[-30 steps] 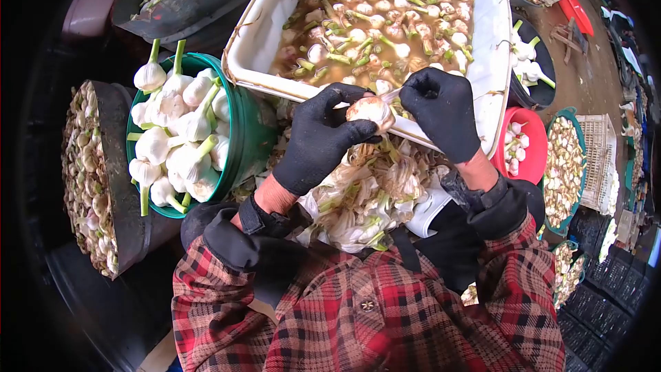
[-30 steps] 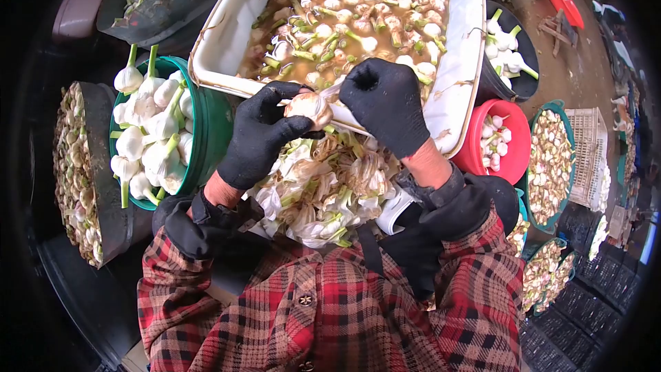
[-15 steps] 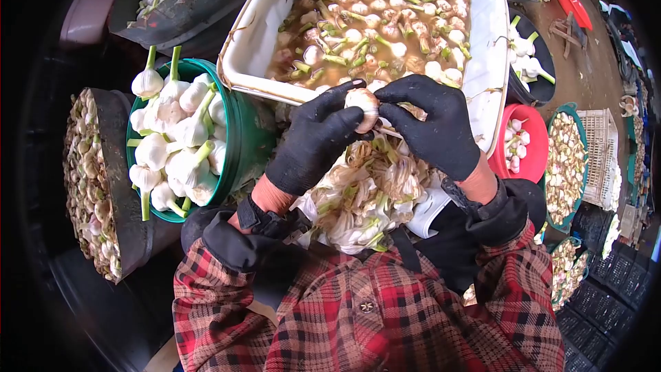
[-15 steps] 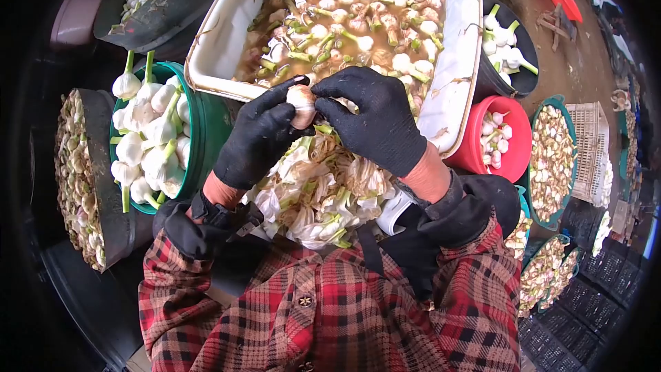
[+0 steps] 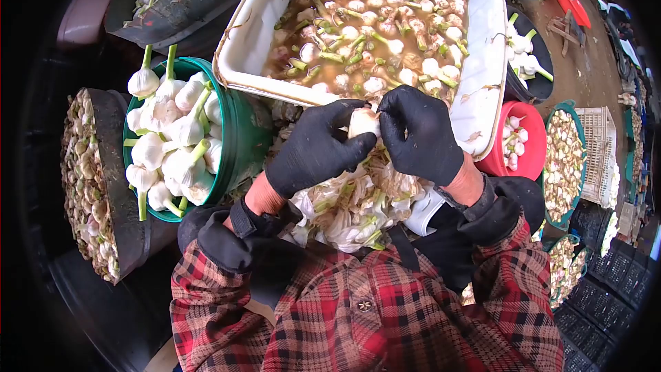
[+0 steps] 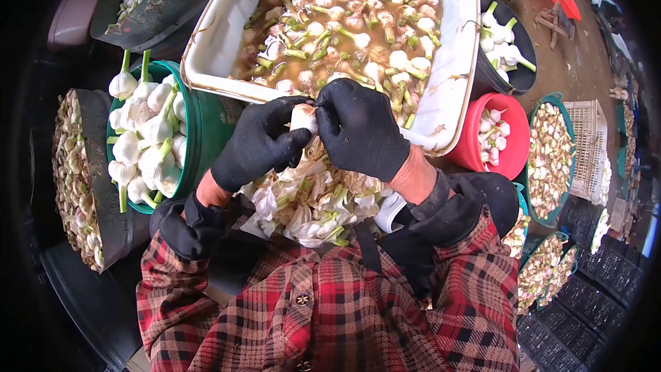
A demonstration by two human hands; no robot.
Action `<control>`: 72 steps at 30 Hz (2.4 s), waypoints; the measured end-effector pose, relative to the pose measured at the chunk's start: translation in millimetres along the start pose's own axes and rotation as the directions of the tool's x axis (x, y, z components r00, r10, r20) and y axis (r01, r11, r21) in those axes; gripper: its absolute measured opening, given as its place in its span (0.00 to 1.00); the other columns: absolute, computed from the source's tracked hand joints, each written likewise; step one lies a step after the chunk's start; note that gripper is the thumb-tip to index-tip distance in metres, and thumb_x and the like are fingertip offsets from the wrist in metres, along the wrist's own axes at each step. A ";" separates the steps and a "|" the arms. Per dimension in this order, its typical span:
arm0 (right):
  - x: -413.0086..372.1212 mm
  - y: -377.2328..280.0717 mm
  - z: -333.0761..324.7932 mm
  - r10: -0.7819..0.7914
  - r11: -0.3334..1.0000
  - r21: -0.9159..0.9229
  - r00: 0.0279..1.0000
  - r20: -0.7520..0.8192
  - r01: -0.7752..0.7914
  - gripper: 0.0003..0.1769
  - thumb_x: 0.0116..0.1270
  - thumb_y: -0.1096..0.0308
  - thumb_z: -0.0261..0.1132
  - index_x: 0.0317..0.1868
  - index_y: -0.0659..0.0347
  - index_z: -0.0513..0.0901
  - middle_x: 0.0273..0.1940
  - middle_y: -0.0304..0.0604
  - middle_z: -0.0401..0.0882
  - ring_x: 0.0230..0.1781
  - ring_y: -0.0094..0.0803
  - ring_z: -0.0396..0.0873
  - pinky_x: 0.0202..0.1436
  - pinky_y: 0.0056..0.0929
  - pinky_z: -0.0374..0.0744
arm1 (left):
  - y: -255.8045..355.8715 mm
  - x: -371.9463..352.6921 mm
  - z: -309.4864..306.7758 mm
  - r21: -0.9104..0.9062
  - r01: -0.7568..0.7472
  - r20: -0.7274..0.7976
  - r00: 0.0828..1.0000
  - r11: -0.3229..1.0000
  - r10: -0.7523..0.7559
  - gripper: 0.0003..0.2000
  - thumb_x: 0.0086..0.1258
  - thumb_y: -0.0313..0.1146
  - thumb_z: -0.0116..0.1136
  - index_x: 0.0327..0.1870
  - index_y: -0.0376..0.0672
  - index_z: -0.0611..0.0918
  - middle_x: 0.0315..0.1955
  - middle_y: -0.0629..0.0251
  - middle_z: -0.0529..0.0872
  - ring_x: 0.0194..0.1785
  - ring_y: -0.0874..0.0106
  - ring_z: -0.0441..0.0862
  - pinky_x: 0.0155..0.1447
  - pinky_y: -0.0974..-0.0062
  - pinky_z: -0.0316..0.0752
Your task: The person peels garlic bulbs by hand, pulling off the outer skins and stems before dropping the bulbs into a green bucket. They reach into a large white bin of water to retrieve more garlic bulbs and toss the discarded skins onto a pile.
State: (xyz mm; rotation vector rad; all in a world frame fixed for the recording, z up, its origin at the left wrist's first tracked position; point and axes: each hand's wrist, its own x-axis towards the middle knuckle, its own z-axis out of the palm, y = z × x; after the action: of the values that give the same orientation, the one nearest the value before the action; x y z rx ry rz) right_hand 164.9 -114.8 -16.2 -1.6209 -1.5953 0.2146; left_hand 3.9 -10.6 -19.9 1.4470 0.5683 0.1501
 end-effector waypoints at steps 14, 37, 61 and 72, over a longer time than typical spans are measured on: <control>-0.8 6.4 2.8 0.312 0.825 0.456 0.942 0.127 -0.335 0.11 0.58 0.73 0.70 0.40 0.66 0.80 0.29 0.45 0.78 0.27 0.29 0.78 0.33 0.28 0.75 | -1.6 1.9 -2.1 -0.177 0.017 0.015 1.000 0.984 -0.015 0.26 0.67 0.31 0.61 0.64 0.33 0.71 0.35 0.64 0.85 0.31 0.81 0.79 0.32 0.79 0.76; 4.5 1.1 -6.7 0.469 0.808 0.317 0.868 0.166 -0.497 0.11 0.61 0.67 0.69 0.33 0.68 0.81 0.22 0.46 0.79 0.22 0.22 0.75 0.29 0.28 0.74 | -11.7 4.4 3.2 -0.144 -0.301 -0.163 0.947 0.943 0.277 0.39 0.60 0.25 0.69 0.72 0.33 0.59 0.65 0.54 0.69 0.68 0.67 0.67 0.72 0.66 0.60; -21.4 3.3 11.8 0.374 0.901 0.198 0.922 0.099 -0.386 0.04 0.62 0.75 0.62 0.32 0.68 0.78 0.23 0.58 0.75 0.21 0.46 0.76 0.27 0.38 0.71 | -13.9 -2.1 9.2 0.538 -0.440 -0.080 0.822 0.719 0.564 0.15 0.64 0.23 0.62 0.51 0.32 0.78 0.53 0.58 0.80 0.59 0.70 0.75 0.57 0.73 0.73; -34.2 -11.4 20.2 -0.016 0.978 0.197 0.917 0.398 -0.069 0.06 0.58 0.76 0.62 0.36 0.65 0.75 0.27 0.57 0.75 0.30 0.57 0.77 0.35 0.50 0.73 | -10.4 1.3 -3.8 -0.116 -0.116 -0.398 0.915 0.986 0.061 0.14 0.74 0.36 0.48 0.43 0.32 0.82 0.28 0.68 0.82 0.31 0.80 0.77 0.37 0.81 0.74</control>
State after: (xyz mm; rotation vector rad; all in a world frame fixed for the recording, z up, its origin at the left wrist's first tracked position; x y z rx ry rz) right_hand 137.4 -138.3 -36.1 -1.4987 -1.7813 0.7434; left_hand 0.9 -8.0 -30.4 1.3133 0.8030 0.5529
